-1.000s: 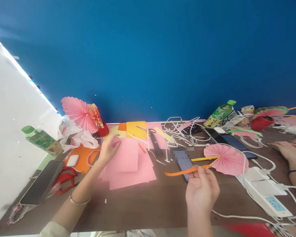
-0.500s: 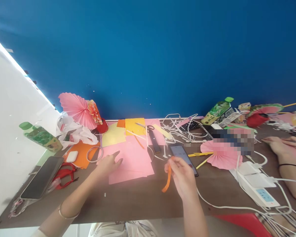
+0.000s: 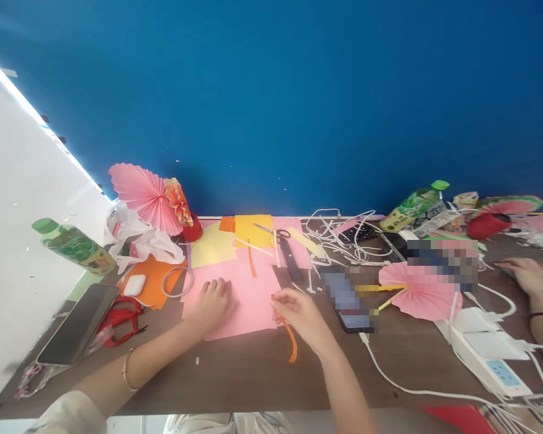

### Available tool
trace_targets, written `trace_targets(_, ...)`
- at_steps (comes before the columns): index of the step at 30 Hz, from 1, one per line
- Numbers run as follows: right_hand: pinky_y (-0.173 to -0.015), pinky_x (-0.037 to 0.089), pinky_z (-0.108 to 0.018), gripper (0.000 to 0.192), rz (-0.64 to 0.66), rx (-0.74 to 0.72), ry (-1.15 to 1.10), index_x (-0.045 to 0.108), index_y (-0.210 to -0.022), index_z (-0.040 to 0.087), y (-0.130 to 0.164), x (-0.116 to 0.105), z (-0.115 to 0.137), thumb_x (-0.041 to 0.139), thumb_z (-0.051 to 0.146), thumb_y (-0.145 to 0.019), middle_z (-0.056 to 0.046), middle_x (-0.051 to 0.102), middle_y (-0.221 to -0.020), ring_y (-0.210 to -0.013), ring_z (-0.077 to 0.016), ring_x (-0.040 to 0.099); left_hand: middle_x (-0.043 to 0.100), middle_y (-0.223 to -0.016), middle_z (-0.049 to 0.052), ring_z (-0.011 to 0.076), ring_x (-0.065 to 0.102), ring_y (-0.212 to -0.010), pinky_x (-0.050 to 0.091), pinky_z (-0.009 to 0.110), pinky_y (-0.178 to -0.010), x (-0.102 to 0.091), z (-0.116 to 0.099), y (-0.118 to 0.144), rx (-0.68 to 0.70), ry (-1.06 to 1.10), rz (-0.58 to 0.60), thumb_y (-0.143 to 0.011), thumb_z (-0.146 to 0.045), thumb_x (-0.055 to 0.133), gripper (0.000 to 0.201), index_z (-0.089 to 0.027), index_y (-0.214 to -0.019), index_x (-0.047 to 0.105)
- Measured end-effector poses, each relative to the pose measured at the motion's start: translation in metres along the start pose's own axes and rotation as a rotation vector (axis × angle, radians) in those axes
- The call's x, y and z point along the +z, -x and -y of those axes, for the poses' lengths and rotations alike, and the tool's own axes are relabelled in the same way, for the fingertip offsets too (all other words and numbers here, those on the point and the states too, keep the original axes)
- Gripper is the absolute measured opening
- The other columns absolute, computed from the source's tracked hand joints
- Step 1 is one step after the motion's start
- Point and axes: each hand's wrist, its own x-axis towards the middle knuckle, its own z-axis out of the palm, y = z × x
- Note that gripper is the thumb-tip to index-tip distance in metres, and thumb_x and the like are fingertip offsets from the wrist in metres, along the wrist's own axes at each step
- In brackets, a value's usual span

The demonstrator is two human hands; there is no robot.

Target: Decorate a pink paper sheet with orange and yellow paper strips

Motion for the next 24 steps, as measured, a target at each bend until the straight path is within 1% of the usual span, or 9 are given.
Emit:
trace_targets(2,-0.061,0.049,-0.03,0.031,0.043,-0.007,0.094,0.059,-0.079,0.017,-0.012,0.006,0.001,0.065,0.045,-0.07,-0.002,0.059,-0.064,-0.061,-0.0152,0.058,0.055,-0.103,0.021,0.0316,0.05,-0.099,0.04,0.046,-0.084,0.002,-0.012,0.003,-0.034,-0.024,-0.021,-0.086,-0.036,0.041,0.054,0.002,-0.124,0.046)
trace_targets(5,-0.064,0.048,-0.03,0.031,0.122,-0.041,0.2,0.062,-0.08,0.016,-0.031,0.016,0.002,0.063,0.046,-0.072,-0.003,0.062,-0.069,-0.061,-0.0145,0.059,0.053,-0.108,0.023,0.0333,0.047,-0.103,0.038,0.048,-0.085,0.001,-0.025,0.007,-0.13,-0.032,-0.042,-0.084,-0.036,0.044,0.057,0.003,-0.126,0.044)
trace_targets(8,-0.066,0.048,-0.029,0.03,0.188,-0.042,0.272,0.065,-0.081,0.016,-0.046,0.025,0.004,0.061,0.045,-0.073,-0.004,0.064,-0.075,-0.062,-0.0141,0.059,0.052,-0.109,0.023,0.032,0.049,-0.1,0.041,0.046,-0.082,-0.004,-0.023,0.011,-0.155,0.033,-0.027,-0.084,-0.033,0.044,0.056,0.002,-0.128,0.041)
trace_targets(11,-0.068,0.048,-0.03,0.031,0.233,-0.024,0.295,0.066,-0.083,0.015,-0.055,0.03,0.005,0.061,0.044,-0.073,-0.005,0.065,-0.08,-0.067,-0.0149,0.059,0.049,-0.118,0.023,0.0331,0.048,-0.107,0.041,0.045,-0.086,-0.008,-0.008,0.017,-0.087,0.116,0.007,-0.084,-0.033,0.042,0.048,-0.002,-0.12,0.049)
trace_targets(13,-0.068,0.049,-0.03,0.032,0.251,-0.003,0.285,0.066,-0.084,0.014,-0.058,0.033,0.005,0.062,0.044,-0.072,-0.007,0.065,-0.083,-0.069,-0.0153,0.059,0.042,-0.129,0.024,0.0369,0.037,-0.121,0.034,0.048,-0.096,-0.009,0.0,0.024,-0.017,0.138,0.012,-0.086,-0.038,0.037,0.048,-0.003,-0.117,0.051)
trace_targets(16,-0.065,0.048,-0.029,0.033,0.285,0.015,0.267,0.065,-0.078,0.014,-0.063,0.037,0.002,0.064,0.045,-0.069,-0.005,0.063,-0.077,-0.066,-0.0142,0.058,0.034,-0.137,0.026,0.0386,0.028,-0.129,0.025,0.053,-0.101,-0.008,-0.001,0.04,0.023,0.157,0.013,-0.089,-0.046,0.029,0.059,-0.004,-0.129,0.04)
trace_targets(19,-0.06,0.046,-0.027,0.033,0.337,0.041,0.255,0.062,-0.075,0.014,-0.065,0.04,0.004,0.064,0.047,-0.069,-0.001,0.059,-0.067,-0.061,-0.0125,0.056,0.038,-0.135,0.026,0.0381,0.034,-0.126,0.027,0.053,-0.1,-0.009,-0.005,0.049,0.108,0.227,0.024,-0.087,-0.047,0.031,0.061,-0.005,-0.13,0.038)
trace_targets(21,-0.057,0.044,-0.026,0.033,0.364,0.068,0.267,0.06,-0.075,0.015,-0.066,0.04,0.009,0.065,0.047,-0.069,0.0,0.057,-0.064,-0.059,-0.0117,0.055,0.041,-0.133,0.025,0.0358,0.037,-0.125,0.03,0.049,-0.101,-0.009,0.004,0.043,0.186,0.284,0.02,-0.087,-0.043,0.034,0.058,-0.003,-0.128,0.041)
trace_targets(24,-0.055,0.041,-0.025,0.032,0.392,0.076,0.29,0.058,-0.073,0.015,-0.067,0.039,0.019,0.066,0.046,-0.069,0.002,0.054,-0.06,-0.056,-0.0107,0.053,0.033,-0.139,0.024,0.0353,0.022,-0.133,0.023,0.05,-0.105,-0.008,0.031,0.021,0.257,0.314,-0.011,-0.087,-0.043,0.035,0.055,-0.006,-0.126,0.043)
